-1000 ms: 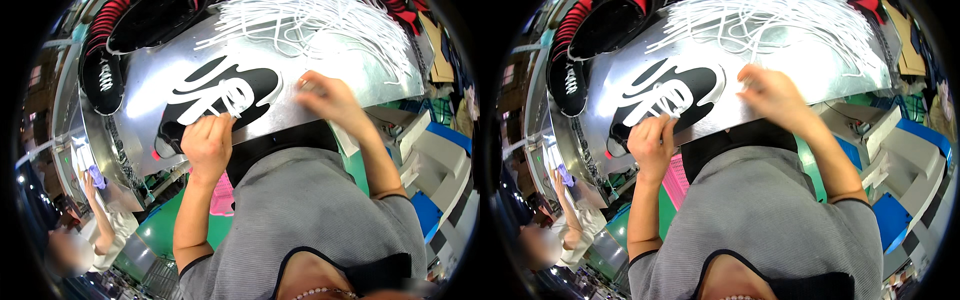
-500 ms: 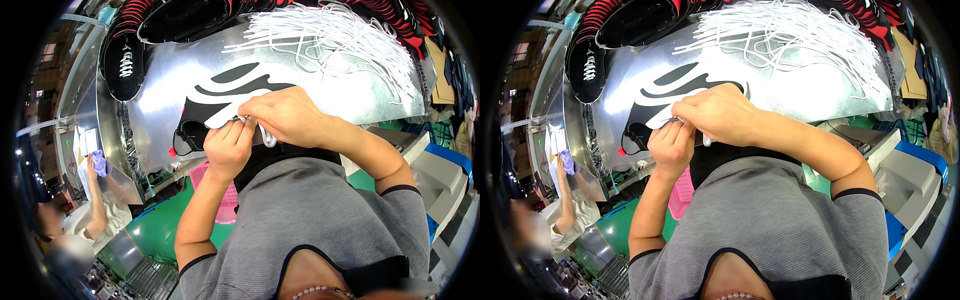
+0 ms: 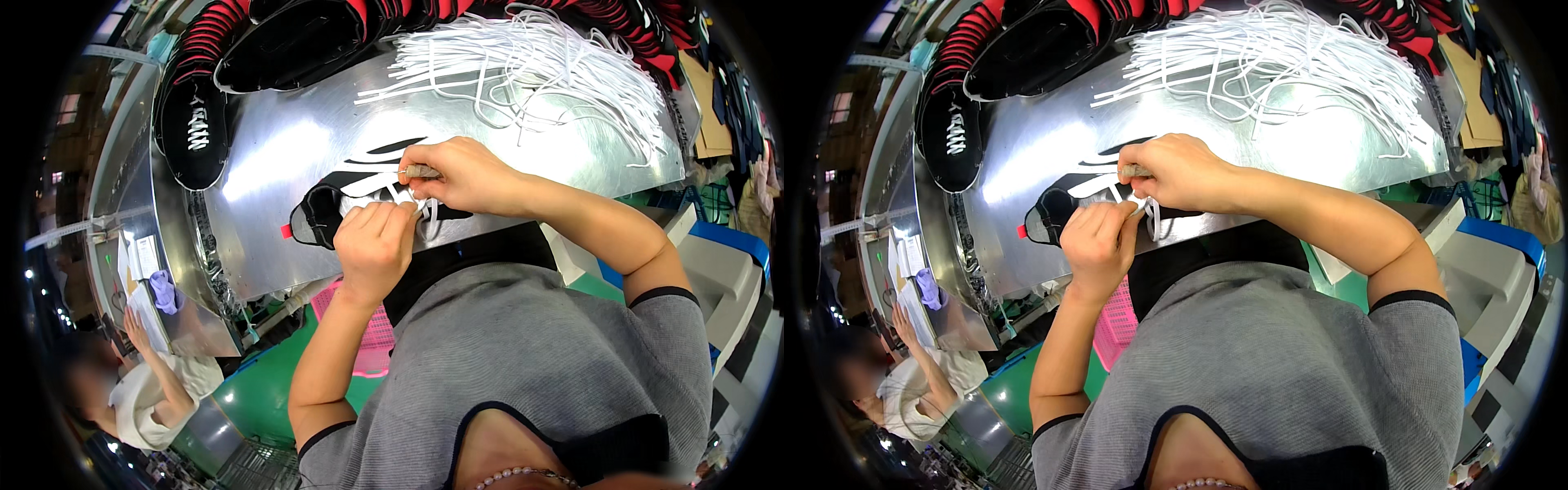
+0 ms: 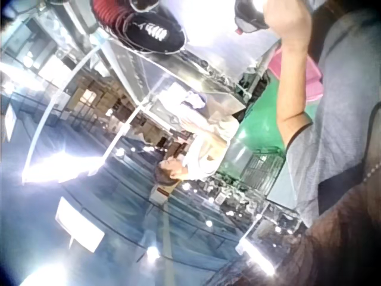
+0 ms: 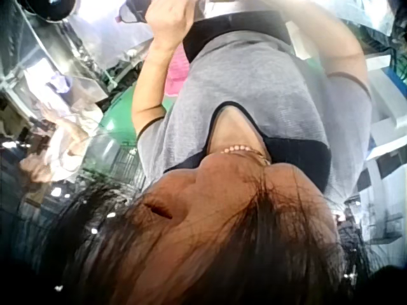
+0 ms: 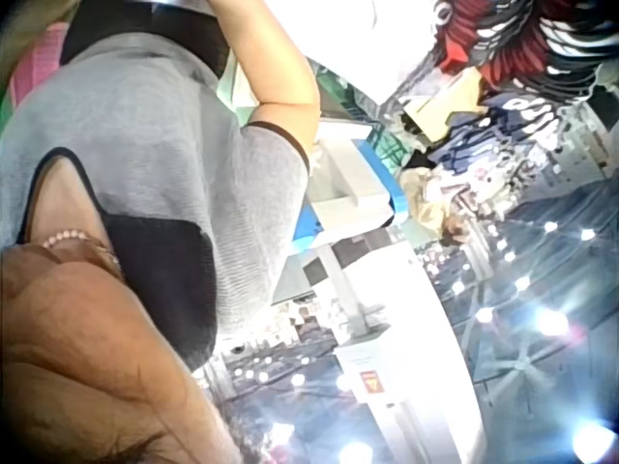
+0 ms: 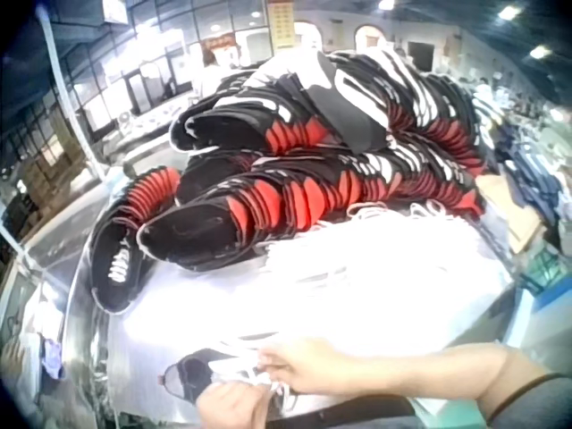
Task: The person laces a black and white sneaker on a metal table, pulling white laces through eyelets and tying them before placing the shoe on a stack.
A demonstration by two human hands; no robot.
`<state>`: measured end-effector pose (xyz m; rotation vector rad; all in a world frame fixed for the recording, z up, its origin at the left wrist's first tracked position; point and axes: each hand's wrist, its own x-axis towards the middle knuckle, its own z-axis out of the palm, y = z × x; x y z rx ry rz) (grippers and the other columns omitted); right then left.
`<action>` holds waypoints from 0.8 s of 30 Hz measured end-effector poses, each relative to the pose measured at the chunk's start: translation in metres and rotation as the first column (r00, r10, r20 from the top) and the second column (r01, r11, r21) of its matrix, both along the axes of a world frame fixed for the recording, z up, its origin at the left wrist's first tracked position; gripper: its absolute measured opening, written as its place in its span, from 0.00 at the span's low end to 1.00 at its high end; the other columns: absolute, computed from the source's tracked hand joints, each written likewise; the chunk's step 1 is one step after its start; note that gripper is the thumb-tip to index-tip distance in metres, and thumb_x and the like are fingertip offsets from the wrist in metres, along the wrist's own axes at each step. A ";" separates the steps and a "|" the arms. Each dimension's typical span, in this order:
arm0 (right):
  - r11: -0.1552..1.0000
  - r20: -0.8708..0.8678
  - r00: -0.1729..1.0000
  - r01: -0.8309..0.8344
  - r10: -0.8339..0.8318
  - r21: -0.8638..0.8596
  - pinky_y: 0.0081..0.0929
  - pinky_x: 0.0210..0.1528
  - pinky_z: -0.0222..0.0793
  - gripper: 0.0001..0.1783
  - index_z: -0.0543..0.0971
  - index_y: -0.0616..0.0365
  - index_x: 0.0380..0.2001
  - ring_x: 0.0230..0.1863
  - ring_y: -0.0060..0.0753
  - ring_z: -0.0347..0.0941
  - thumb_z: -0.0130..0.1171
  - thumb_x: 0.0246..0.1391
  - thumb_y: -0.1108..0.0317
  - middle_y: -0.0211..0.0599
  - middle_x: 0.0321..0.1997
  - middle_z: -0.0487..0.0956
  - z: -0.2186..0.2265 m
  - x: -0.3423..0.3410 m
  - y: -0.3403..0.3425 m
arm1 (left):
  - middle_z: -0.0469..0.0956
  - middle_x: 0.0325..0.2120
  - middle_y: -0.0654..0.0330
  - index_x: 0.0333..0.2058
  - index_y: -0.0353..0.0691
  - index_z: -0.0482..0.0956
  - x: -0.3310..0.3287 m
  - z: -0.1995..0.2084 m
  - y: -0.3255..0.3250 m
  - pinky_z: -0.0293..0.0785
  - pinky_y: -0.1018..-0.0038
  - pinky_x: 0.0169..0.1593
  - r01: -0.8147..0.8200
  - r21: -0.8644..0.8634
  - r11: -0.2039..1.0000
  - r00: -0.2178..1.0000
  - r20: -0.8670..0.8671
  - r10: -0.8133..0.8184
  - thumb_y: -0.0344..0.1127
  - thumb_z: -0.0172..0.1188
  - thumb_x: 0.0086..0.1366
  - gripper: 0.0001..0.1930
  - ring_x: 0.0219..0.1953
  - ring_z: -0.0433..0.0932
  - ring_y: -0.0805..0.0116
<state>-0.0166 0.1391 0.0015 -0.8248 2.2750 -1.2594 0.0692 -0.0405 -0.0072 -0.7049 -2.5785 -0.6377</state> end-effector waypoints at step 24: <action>0.914 0.263 0.956 0.217 -0.128 -0.342 0.19 0.41 0.69 0.07 0.80 0.62 0.37 0.36 0.16 0.72 0.63 0.55 0.72 0.27 0.33 0.80 -0.016 -0.001 -0.001 | 0.81 0.33 0.43 0.58 0.36 0.66 -0.009 0.007 0.002 0.73 0.57 0.43 -0.453 0.192 0.871 0.755 0.602 0.260 0.48 0.55 0.70 0.26 0.37 0.78 0.46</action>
